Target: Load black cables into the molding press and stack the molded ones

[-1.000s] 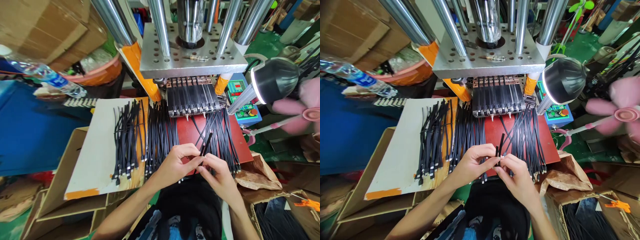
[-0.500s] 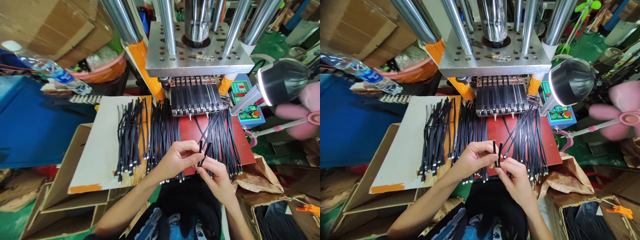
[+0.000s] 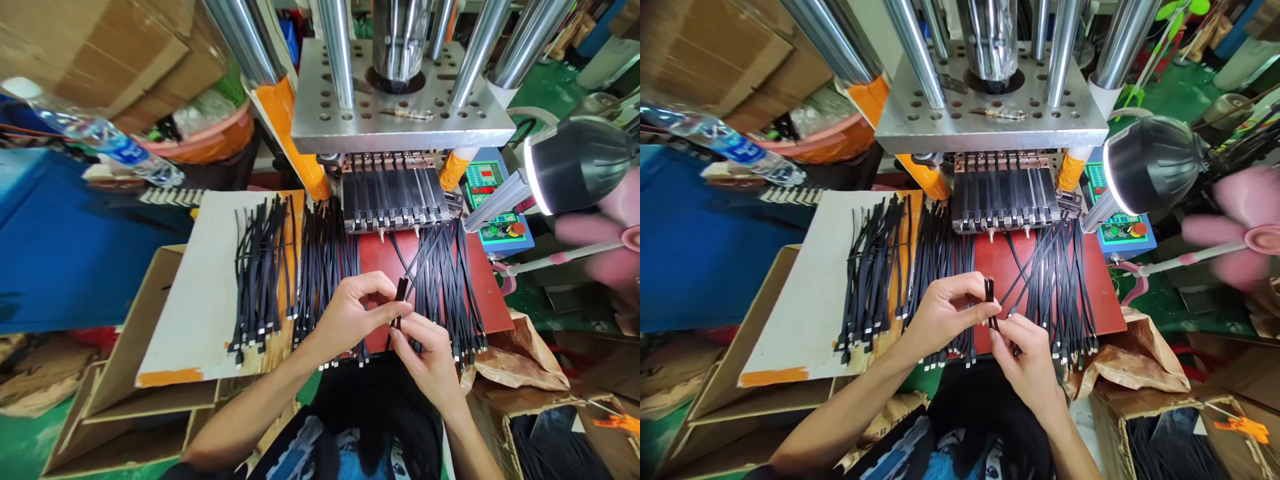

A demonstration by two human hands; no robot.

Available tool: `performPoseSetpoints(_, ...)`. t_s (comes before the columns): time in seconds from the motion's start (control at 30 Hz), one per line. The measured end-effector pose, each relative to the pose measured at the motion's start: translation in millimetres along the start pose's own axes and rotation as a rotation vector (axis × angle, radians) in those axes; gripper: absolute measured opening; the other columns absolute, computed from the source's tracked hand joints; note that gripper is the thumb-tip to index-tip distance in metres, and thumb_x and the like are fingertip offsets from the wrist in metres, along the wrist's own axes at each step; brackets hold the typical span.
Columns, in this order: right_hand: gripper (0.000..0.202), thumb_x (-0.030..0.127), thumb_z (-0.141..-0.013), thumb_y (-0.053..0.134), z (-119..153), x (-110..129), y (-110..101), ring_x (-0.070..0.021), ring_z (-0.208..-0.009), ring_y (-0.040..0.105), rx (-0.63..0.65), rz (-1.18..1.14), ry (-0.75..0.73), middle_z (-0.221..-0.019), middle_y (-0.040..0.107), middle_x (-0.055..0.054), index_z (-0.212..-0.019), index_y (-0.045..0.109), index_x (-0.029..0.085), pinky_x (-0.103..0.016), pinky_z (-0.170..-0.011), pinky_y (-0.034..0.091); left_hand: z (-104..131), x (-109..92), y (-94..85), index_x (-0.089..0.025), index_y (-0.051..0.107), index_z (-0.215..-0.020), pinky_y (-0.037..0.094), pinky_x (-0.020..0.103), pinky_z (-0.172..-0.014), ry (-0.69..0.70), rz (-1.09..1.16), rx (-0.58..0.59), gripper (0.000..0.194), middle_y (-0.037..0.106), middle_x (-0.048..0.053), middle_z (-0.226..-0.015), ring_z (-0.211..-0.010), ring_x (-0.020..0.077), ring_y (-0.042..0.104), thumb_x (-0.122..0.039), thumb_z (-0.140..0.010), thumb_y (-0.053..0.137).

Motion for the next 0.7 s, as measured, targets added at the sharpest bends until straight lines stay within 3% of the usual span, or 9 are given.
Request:
performPoseSetpoints(0.13,0.028,0.024,-0.105,0.060,3,-18,18,-0.0121,-0.068,0.045,0.075,0.014,0.079,-0.074,0.047,0.004,-0.078,0.052,0.021,-0.026,-0.063,0.034,-19,-14,-11.4,-0.017,0.064,-0.067,0.040,0.024,-0.059,0.039,-0.115,-0.030,0.036,0.059,-0.003,-0.067,-0.062,0.0106,0.050,-0.038,-0.088,0.086)
performPoseSetpoints(0.23,0.035,0.029,-0.106,0.060,6,-24,31,-0.0119,-0.068,0.047,0.254,0.002,0.121,-0.074,0.049,0.003,-0.074,0.049,0.021,-0.025,-0.063,0.036,-54,-26,-28.0,-0.018,0.065,-0.070,0.040,0.025,-0.056,0.093,-0.203,-0.080,0.033,0.060,-0.003,-0.064,-0.057,0.0111,0.052,-0.038,-0.089,0.082)
performPoseSetpoints(0.33,0.036,0.036,-0.107,0.062,-13,-10,8,-0.0127,-0.070,0.053,0.399,0.030,0.065,-0.075,0.057,0.002,-0.075,0.058,0.020,-0.025,-0.066,0.039,-105,-30,-36.2,-0.018,0.064,-0.071,0.042,0.026,-0.057,0.165,-0.316,-0.093,0.029,0.061,-0.003,-0.060,-0.055,0.0124,0.056,-0.034,-0.092,0.077)
performPoseSetpoints(0.43,0.040,0.047,-0.104,0.066,-75,5,-59,-0.0141,-0.067,0.052,0.265,0.168,-0.019,-0.071,0.061,0.001,-0.074,0.065,0.020,-0.028,-0.064,0.039,-158,-25,-37.6,-0.018,0.060,-0.067,0.044,0.026,-0.061,0.248,-0.512,-0.150,0.030,0.061,-0.002,-0.060,-0.057,0.0129,0.058,-0.028,-0.091,0.077)
performPoseSetpoints(0.53,0.052,0.058,-0.096,0.072,-153,6,-117,-0.0144,-0.062,0.047,0.115,0.240,-0.107,-0.062,0.054,0.001,-0.063,0.059,0.020,-0.030,-0.061,0.035,-193,-14,-41.1,-0.015,0.067,-0.077,0.050,0.027,-0.067,0.232,-0.617,-0.250,0.021,0.069,0.001,-0.073,-0.064,0.0138,0.065,-0.025,-0.094,0.074)
performPoseSetpoints(0.63,0.056,0.064,-0.090,0.075,-214,-11,-129,-0.0131,-0.059,0.043,0.161,0.173,-0.125,-0.059,0.051,0.002,-0.061,0.057,0.020,-0.029,-0.058,0.032,-189,-12,-42.4,-0.010,0.070,-0.113,0.059,0.027,-0.071,0.241,-0.618,-0.298,0.020,0.076,0.008,-0.098,-0.073,0.0143,0.073,-0.026,-0.102,0.064)
performPoseSetpoints(0.7,0.056,0.067,-0.088,0.075,-239,-22,-121,-0.0117,-0.057,0.038,0.236,0.155,-0.112,-0.058,0.047,0.004,-0.062,0.059,0.019,-0.028,-0.056,0.028,-168,-20,-26.4,-0.010,0.066,-0.130,0.063,0.030,-0.085,0.392,-0.706,-0.168,0.030,0.075,0.013,-0.121,-0.094,0.0174,0.077,-0.025,-0.104,0.060)
Point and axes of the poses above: each hand's wrist, its own z-axis away from the middle knuckle, its own y-axis out of the palm, x = y × z, the point moved 9 cm from there along -z, towards the middle knuckle
